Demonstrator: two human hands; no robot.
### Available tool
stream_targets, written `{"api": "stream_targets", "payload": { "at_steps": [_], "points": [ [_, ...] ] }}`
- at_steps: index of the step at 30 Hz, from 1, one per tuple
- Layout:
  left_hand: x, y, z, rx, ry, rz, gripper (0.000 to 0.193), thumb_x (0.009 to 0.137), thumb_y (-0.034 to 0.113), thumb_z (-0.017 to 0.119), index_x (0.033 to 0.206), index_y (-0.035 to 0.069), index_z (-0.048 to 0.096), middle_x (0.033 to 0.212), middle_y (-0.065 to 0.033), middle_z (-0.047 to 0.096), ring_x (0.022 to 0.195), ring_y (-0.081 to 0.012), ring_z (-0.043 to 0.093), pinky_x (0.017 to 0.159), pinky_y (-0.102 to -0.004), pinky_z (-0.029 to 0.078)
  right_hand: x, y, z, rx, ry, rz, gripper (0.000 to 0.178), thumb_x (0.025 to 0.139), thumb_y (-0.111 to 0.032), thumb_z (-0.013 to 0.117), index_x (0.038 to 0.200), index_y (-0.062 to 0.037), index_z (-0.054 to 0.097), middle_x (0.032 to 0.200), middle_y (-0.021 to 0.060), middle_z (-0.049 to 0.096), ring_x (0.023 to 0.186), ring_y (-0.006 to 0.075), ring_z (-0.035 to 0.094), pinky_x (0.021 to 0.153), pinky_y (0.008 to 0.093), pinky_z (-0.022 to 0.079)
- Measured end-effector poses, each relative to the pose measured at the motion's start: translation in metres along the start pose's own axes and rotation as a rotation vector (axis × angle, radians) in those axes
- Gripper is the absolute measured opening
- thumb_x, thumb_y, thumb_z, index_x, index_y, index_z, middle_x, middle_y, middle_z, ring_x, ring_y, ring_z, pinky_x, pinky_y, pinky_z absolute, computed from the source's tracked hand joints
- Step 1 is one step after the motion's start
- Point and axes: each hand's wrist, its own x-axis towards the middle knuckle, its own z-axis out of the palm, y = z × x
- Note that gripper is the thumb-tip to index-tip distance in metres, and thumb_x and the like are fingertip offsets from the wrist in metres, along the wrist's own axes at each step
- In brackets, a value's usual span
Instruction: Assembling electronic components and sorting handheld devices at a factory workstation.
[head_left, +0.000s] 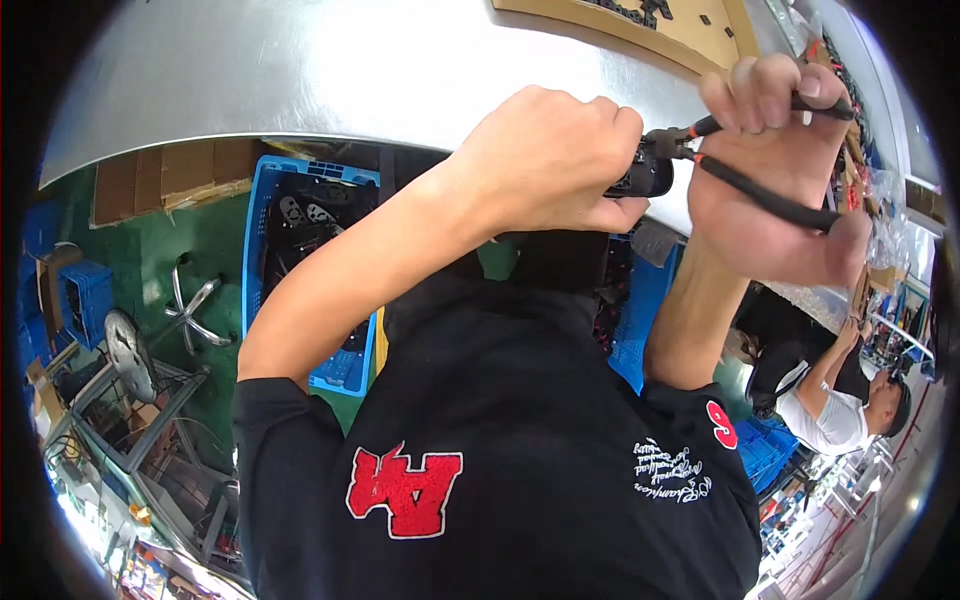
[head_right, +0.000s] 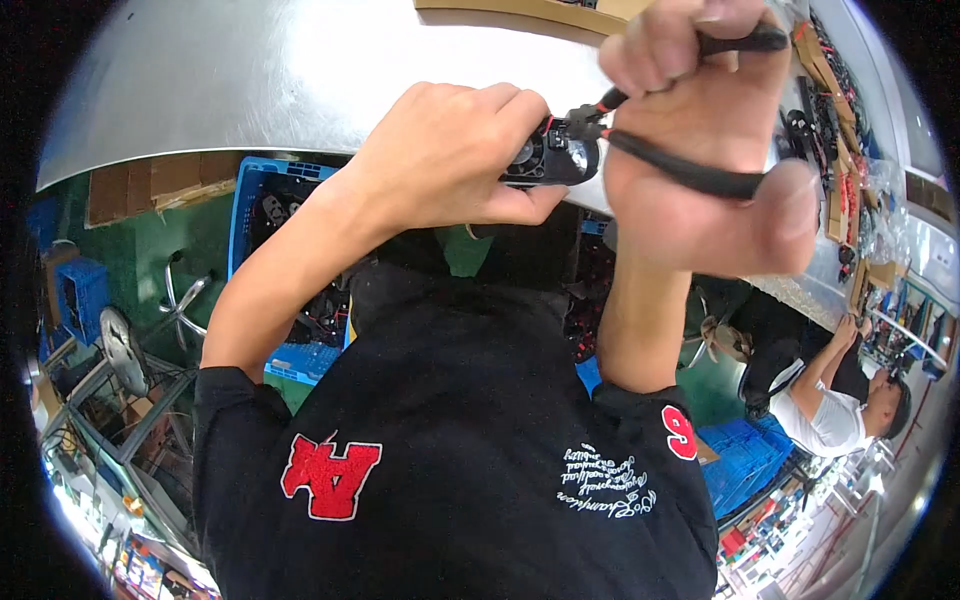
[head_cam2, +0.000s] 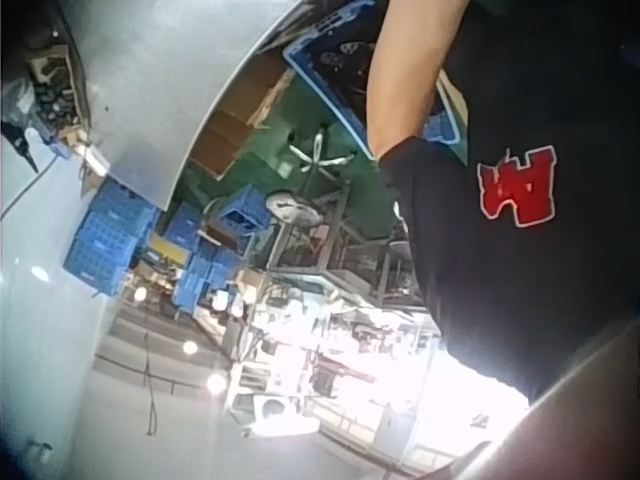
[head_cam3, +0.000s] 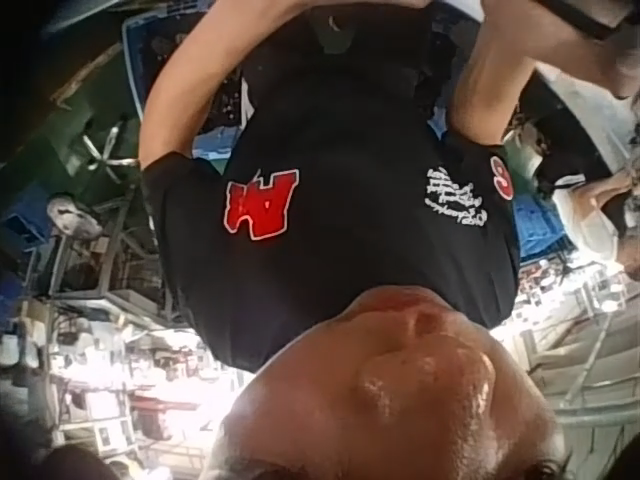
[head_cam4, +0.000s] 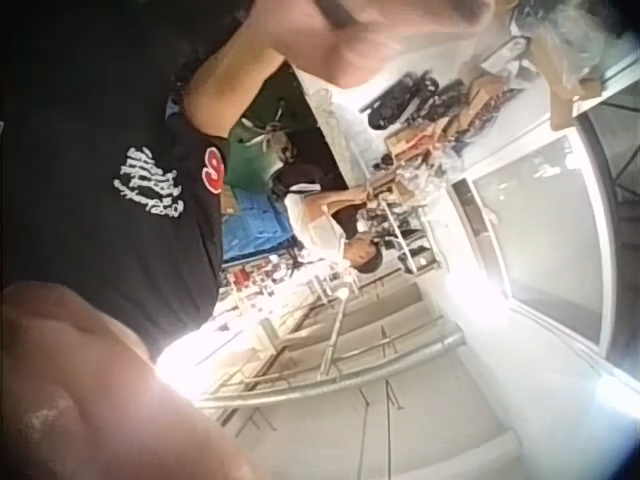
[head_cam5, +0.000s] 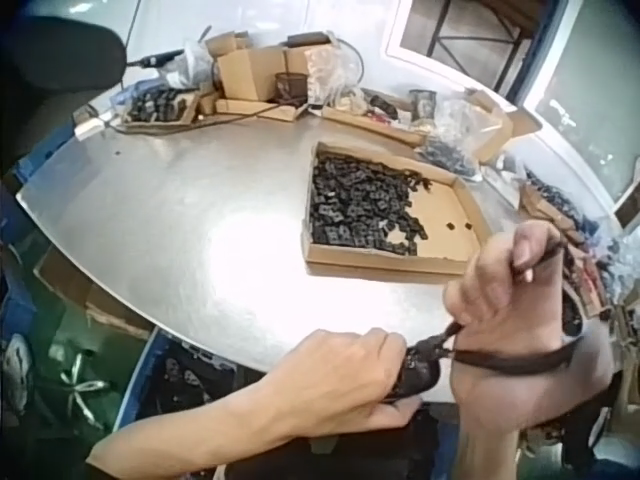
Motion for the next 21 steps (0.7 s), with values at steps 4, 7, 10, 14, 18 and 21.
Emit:
{"api": "stream_targets", "payload": {
  "at_steps": [4, 7, 10, 14, 18, 21],
  "points": [
    [0.0, 0.002, 0.002, -0.006, 0.021, 0.007, 0.043, 0.073, 0.039, 0.07, 0.073, -0.001, 0.056, 0.064, -0.0148, 0.061, 0.057, -0.0305, 0.065, 0.054, -0.0373, 0.054, 0.004, -0.001, 0.001, -0.082, -0.009, 0.054, 0.082, 0.068, -0.065, 0.063, 0.117, -0.002, 0.046, 0.094, 0.0068, 0.038, 0.084, 0.0153, 0.035, 0.075, 0.0295, 0.028],
    [0.002, 0.0, 0.001, 0.0, 0.023, -0.006, 0.043, 0.073, 0.04, 0.07, 0.072, -0.001, 0.056, 0.063, -0.0149, 0.061, 0.058, -0.0303, 0.065, 0.054, -0.0369, 0.054, 0.009, 0.002, 0.002, -0.089, -0.007, 0.097, 0.078, 0.068, -0.064, 0.062, 0.114, -0.003, 0.045, 0.093, 0.0065, 0.038, 0.082, 0.0147, 0.034, 0.074, 0.0289, 0.028],
    [-0.001, 0.0, 0.003, 0.03, 0.032, -0.017, 0.043, 0.073, 0.04, 0.07, 0.071, -0.001, 0.056, 0.063, -0.015, 0.061, 0.058, -0.0302, 0.065, 0.054, -0.0366, 0.054, 0.008, 0.009, 0.004, -0.09, -0.006, 0.097, 0.074, 0.069, -0.064, 0.062, 0.11, -0.0042, 0.046, 0.09, 0.005, 0.038, 0.079, 0.0136, 0.033, 0.07, 0.0281, 0.027],
    [-0.001, 0.002, 0.007, 0.02, 0.039, 0.011, 0.044, 0.071, 0.04, 0.071, 0.072, -0.001, 0.056, 0.064, -0.015, 0.062, 0.058, -0.0305, 0.066, 0.054, -0.0366, 0.054, 0.007, -0.008, -0.011, 0.003, 0.066, 0.114, 0.063, 0.073, -0.06, 0.058, 0.105, -0.0056, 0.05, 0.082, 0.0024, 0.037, 0.072, 0.0131, 0.032, 0.065, 0.0267, 0.026],
    [-0.001, -0.001, 0.006, 0.016, 0.047, 0.043, 0.043, 0.07, 0.04, 0.072, 0.072, -0.001, 0.057, 0.063, -0.0148, 0.062, 0.059, -0.0305, 0.066, 0.054, -0.0364, 0.054, 0.009, -0.013, -0.021, 0.141, -0.008, 0.212, 0.057, 0.078, -0.056, 0.053, 0.105, -0.0062, 0.051, 0.08, 0.0022, 0.036, 0.068, 0.013, 0.03, 0.062, 0.026, 0.028],
    [0.002, -0.003, 0.005, 0.006, 0.046, 0.054, 0.042, 0.07, 0.04, 0.072, 0.071, 0.0, 0.057, 0.064, -0.0149, 0.063, 0.059, -0.0306, 0.066, 0.055, -0.0371, 0.054, 0.01, -0.009, -0.01, 0.036, 0.014, 0.193, 0.059, 0.075, -0.058, 0.055, 0.103, -0.007, 0.046, 0.082, 0.0036, 0.034, 0.072, 0.0143, 0.031, 0.065, 0.0287, 0.027]
  ]
}}
